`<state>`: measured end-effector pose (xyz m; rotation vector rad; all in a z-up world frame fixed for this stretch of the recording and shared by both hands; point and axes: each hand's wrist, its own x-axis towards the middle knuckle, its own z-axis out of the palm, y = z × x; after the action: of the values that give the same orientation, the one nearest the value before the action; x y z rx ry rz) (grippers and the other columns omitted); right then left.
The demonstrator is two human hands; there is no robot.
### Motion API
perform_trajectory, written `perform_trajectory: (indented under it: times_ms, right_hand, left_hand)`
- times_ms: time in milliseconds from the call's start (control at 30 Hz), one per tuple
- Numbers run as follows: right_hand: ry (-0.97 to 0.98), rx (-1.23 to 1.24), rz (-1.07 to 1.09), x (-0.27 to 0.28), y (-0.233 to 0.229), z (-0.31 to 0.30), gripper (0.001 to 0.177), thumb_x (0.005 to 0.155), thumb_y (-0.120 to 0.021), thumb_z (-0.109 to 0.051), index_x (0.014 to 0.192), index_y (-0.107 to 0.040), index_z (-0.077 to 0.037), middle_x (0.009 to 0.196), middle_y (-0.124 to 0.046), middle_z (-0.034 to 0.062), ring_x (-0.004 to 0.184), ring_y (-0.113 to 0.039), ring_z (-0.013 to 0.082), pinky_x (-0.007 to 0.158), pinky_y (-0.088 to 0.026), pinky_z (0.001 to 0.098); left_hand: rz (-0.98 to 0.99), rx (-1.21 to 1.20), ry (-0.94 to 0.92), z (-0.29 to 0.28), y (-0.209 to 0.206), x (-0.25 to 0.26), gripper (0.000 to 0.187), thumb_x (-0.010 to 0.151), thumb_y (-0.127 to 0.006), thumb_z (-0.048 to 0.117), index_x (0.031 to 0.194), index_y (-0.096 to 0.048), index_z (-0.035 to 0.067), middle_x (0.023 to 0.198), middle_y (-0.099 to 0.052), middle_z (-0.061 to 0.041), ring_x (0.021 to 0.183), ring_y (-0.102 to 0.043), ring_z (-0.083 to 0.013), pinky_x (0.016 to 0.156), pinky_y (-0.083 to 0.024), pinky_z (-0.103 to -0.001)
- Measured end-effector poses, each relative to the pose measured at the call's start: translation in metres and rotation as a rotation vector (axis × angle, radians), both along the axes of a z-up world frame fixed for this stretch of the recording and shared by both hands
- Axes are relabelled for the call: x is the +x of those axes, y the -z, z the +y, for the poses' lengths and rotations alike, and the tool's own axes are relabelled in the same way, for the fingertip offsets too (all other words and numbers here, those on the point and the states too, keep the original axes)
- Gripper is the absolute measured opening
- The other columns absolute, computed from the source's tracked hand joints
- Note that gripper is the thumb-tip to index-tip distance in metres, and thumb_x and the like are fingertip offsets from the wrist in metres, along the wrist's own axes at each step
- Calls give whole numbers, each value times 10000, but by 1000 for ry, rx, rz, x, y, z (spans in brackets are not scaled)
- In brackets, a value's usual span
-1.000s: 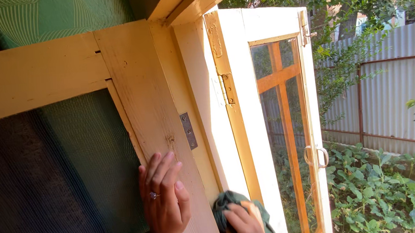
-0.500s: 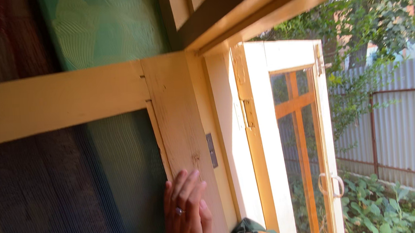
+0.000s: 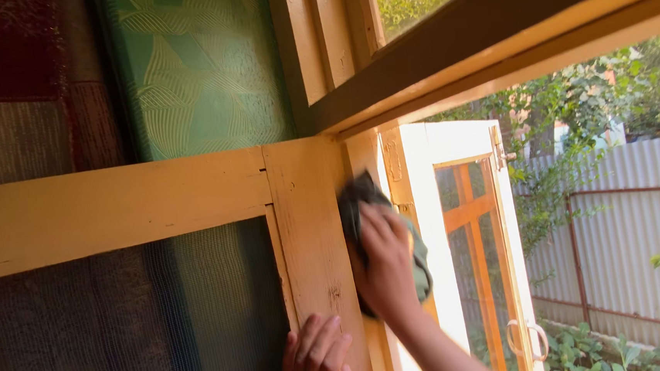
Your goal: The person wipes the mesh and wooden frame of a window with a cloth, sprays a liquid from a bottle onto the lower sill, and continues wiping the frame and sill.
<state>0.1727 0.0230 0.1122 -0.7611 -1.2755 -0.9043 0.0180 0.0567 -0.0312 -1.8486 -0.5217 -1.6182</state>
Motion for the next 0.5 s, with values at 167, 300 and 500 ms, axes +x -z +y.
perform_trajectory:
  times_ms: [167, 300, 500]
  right_hand:
    - [50, -155, 41, -2, 124, -5, 447, 711, -723, -64, 1155, -671, -54, 1292, -659, 128, 1278, -542, 391, 1060, -431, 470]
    - [25, -109, -10, 16, 57, 27, 517, 782, -692, -25, 1295, -628, -27, 1333, -596, 220, 1277, -523, 426, 1075, -375, 530]
    - [12, 46, 61, 7, -64, 35, 495, 802, -673, 23, 1282, -590, -68, 1267, -602, 201, 1195, -491, 432, 961, -395, 505]
  left_hand:
    - [-19, 75, 34, -5, -9, 2, 273, 955, -464, 197, 1155, -648, 166, 1313, -667, -46, 1339, -573, -287, 1178, -325, -549]
    - [41, 27, 43, -24, -24, -4, 302, 939, -504, 163, 1206, -638, 123, 1330, -655, -86, 1339, -564, -327, 1159, -331, -559]
    - [101, -5, 175, -48, -40, -15, 292, 1008, -499, 121, 1282, -574, 53, 1402, -597, -161, 1400, -528, -392, 1206, -341, -578]
